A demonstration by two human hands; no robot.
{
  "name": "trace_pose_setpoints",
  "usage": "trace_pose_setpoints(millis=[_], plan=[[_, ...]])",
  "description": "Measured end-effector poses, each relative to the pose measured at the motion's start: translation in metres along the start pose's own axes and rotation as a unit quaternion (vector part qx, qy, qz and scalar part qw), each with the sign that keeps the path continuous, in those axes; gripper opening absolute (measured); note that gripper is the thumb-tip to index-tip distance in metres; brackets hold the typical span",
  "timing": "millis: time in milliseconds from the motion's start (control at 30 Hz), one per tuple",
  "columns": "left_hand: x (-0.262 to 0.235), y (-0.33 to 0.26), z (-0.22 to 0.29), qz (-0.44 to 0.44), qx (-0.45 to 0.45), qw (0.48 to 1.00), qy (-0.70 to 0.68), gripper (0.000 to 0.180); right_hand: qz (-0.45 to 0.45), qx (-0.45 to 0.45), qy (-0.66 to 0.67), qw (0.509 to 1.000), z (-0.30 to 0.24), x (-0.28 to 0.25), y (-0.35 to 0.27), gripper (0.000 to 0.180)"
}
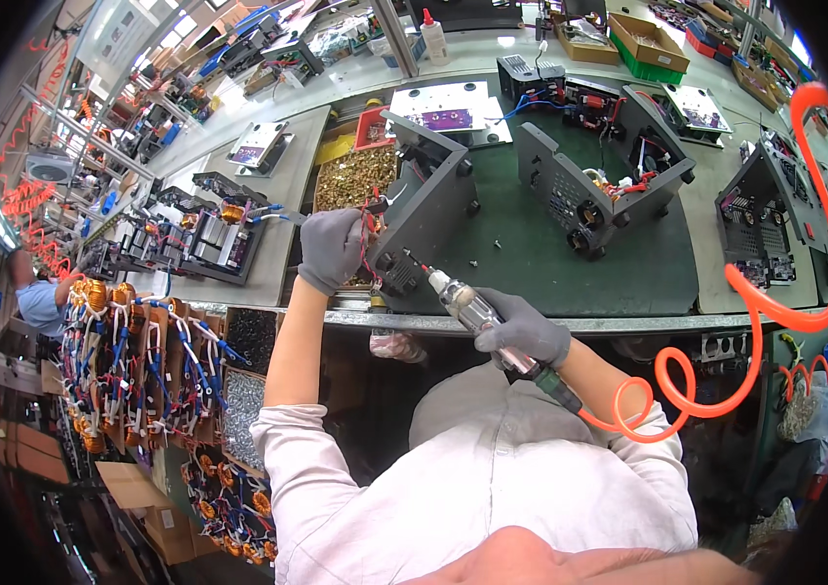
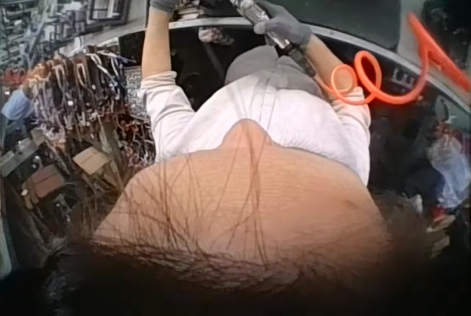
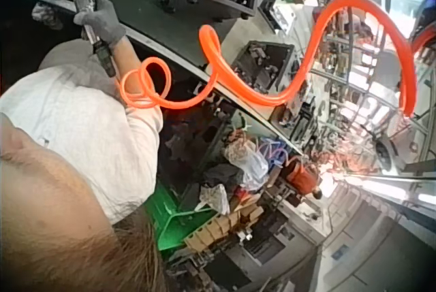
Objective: The person assembles electronic power supply units on a factory workbench. They place copper wire coils into the metal chassis, connect wiring, and use a pneumatic screwdriver to secure components and screws. The person handles multiple units sequentially, moving them along the assembly line.
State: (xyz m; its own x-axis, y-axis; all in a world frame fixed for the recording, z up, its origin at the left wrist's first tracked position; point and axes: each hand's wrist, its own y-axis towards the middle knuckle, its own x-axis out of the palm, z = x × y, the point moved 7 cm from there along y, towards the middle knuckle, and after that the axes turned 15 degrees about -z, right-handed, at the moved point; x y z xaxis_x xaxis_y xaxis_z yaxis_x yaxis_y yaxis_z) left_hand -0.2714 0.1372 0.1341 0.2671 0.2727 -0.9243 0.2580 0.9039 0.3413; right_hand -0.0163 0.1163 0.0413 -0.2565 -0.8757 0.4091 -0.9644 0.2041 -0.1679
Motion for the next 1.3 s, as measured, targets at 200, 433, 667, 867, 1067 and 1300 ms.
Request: trace_pose_setpoints(millis=[200, 433, 667, 867, 1067, 1300], plan=[[0.003, 0.001, -0.002, -0.008, 0.001, 1.0, -0.001, 0.018, -0.007, -0.009, 0.054, 0.998, 0.001, -0.005, 0.008, 0.076], [-0.011, -0.005, 0.011, 0.072, 0.012, 0.995, 0.062, 0.01, -0.052, -0.029, 0.089, 0.994, 0.0, -0.004, 0.009, 0.072], [-0.022, -0.023, 0.133, 0.163, 0.03, 0.982, 0.094, 0.023, 0.004, -0.039, 0.116, 0.992, 0.018, -0.014, -0.037, 0.069], [0.128, 0.013, 0.136, -0.109, 0.025, 0.952, 0.285, 0.017, 0.081, -0.042, 0.15, 0.984, 0.039, -0.025, -0.092, 0.067], [0.159, 0.035, 0.1, -0.235, -0.028, 0.97, 0.05, 0.017, 0.12, -0.046, 0.109, 0.986, 0.035, -0.022, -0.12, 0.079], [0.166, 0.028, 0.133, -0.223, -0.017, 0.953, 0.207, 0.02, 0.114, -0.05, 0.104, 0.987, 0.027, -0.018, -0.13, 0.082]])
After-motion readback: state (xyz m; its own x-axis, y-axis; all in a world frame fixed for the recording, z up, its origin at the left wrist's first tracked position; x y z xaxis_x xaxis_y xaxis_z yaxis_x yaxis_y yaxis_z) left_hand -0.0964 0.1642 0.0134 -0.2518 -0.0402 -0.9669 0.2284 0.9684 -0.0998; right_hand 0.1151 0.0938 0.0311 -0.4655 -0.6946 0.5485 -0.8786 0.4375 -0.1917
